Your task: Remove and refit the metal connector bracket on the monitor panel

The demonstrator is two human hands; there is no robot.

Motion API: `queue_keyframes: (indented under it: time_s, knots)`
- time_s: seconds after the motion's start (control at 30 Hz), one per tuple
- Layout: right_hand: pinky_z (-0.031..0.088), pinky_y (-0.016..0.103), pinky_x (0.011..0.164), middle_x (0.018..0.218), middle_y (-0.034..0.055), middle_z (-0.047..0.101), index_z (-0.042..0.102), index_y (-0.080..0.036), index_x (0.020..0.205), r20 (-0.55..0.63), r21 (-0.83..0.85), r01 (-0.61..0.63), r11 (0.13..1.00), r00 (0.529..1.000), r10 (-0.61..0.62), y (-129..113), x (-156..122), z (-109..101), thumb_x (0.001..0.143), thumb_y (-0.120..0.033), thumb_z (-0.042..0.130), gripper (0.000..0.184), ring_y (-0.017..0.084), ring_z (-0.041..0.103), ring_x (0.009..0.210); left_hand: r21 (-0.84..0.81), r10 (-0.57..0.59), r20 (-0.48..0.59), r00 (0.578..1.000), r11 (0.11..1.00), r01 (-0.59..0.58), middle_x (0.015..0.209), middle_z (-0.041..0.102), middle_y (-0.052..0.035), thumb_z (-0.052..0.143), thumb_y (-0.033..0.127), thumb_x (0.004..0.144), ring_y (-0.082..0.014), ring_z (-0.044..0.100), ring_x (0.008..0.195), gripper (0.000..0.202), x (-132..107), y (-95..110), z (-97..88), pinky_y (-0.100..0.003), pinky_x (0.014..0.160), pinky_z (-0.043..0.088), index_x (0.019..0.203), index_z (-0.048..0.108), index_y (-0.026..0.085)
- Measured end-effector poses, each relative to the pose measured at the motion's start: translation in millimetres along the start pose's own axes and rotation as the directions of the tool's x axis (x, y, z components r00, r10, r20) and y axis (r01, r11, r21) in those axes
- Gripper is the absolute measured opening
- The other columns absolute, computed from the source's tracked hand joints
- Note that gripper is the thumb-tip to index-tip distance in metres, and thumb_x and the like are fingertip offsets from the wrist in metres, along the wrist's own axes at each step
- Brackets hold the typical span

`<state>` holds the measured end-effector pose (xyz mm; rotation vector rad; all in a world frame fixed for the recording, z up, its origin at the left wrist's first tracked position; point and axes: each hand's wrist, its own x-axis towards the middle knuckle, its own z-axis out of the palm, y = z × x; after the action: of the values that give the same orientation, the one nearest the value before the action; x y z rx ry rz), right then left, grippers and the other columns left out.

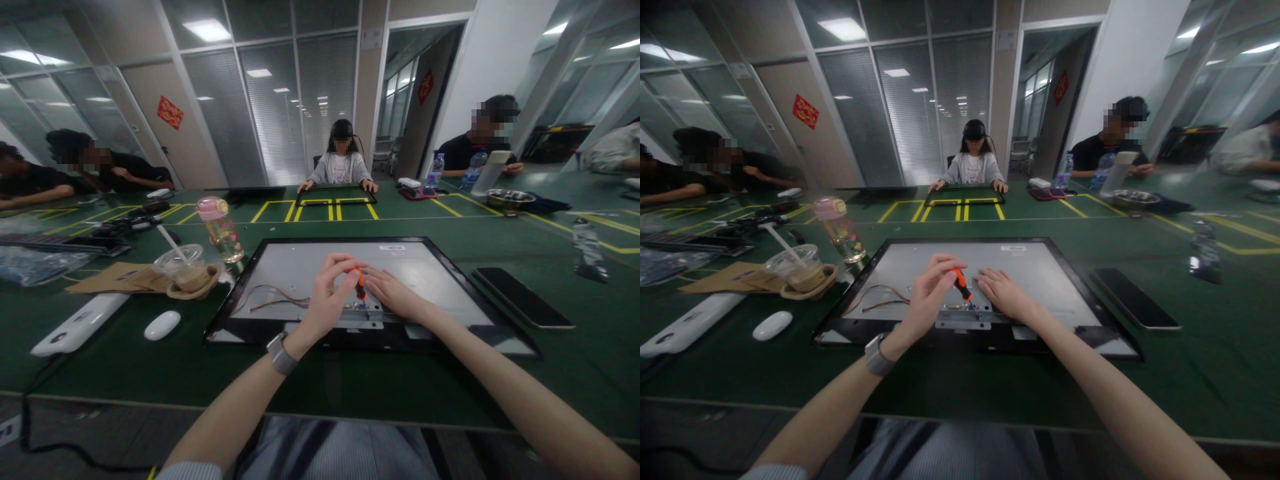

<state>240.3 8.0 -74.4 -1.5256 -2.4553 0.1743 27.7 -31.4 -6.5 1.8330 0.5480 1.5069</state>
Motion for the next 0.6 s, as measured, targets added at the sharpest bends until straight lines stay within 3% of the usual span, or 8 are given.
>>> queue_keyframes:
  time_s: [0.1, 0.37, 0.47, 0.6]
  knots:
    - [0.03, 0.055, 0.117, 0.151, 0.0141, 0.049, 0.054, -0.017, 0.141, -0.009, -0.008, 0.009, 1.0, 1.0, -0.01, 2, 0, 2, 0.104, -0.038, 0.021, 0.054, 0.029, 0.043, 0.142, 0.052, 0.014, -0.047, 0.999, 0.999, -0.011, 0.093, 0.057, -0.005, 0.063, 0.032, 0.092, -0.0165, 0.059, 0.09, 0.018, 1, -1, 0.0, -0.03, 0.084, 0.05, 0.093, 0.076, 0.019]
    - [0.032, 0.055, 0.116, 0.151, 0.0142, 0.05, 0.056, -0.018, 0.14, -0.024, -0.011, 0.018, 1.0, 1.0, -0.018, 3, 0, 2, 0.104, -0.037, 0.022, 0.053, 0.029, 0.043, 0.141, 0.059, 0.009, 0.018, 1.0, 0.998, -0.01, 0.106, 0.068, -0.0087, 0.044, 0.026, 0.102, -0.018, 0.064, 0.101, 0.028, 2, -2, -3.8, -0.033, 0.093, 0.05, 0.112, 0.068, 0.018]
    - [0.031, 0.056, 0.116, 0.151, 0.0144, 0.05, 0.055, -0.018, 0.14, -0.025, -0.004, 0.017, 1.0, 1.0, -0.017, 3, 1, 3, 0.104, -0.036, 0.021, 0.053, 0.029, 0.044, 0.141, 0.116, 0.055, 0.004, 0.998, 0.992, -0.055, 0.108, 0.063, -0.0078, 0.055, 0.03, 0.098, -0.0182, 0.061, 0.103, 0.022, 0, -7, -2.5, -0.032, 0.094, 0.049, 0.109, 0.071, 0.02]
    - [0.03, 0.055, 0.116, 0.15, 0.0144, 0.051, 0.055, -0.018, 0.141, -0.022, -0.009, 0.018, 1.0, 1.0, -0.019, 2, 1, 3, 0.104, -0.036, 0.022, 0.052, 0.029, 0.044, 0.14, 0.137, 0.092, -0.031, 0.995, 0.987, -0.087, 0.095, 0.06, -0.0042, 0.063, 0.028, 0.093, -0.0152, 0.06, 0.09, 0.015, 0, -8, -0.9, -0.029, 0.086, 0.05, 0.1, 0.074, 0.021]
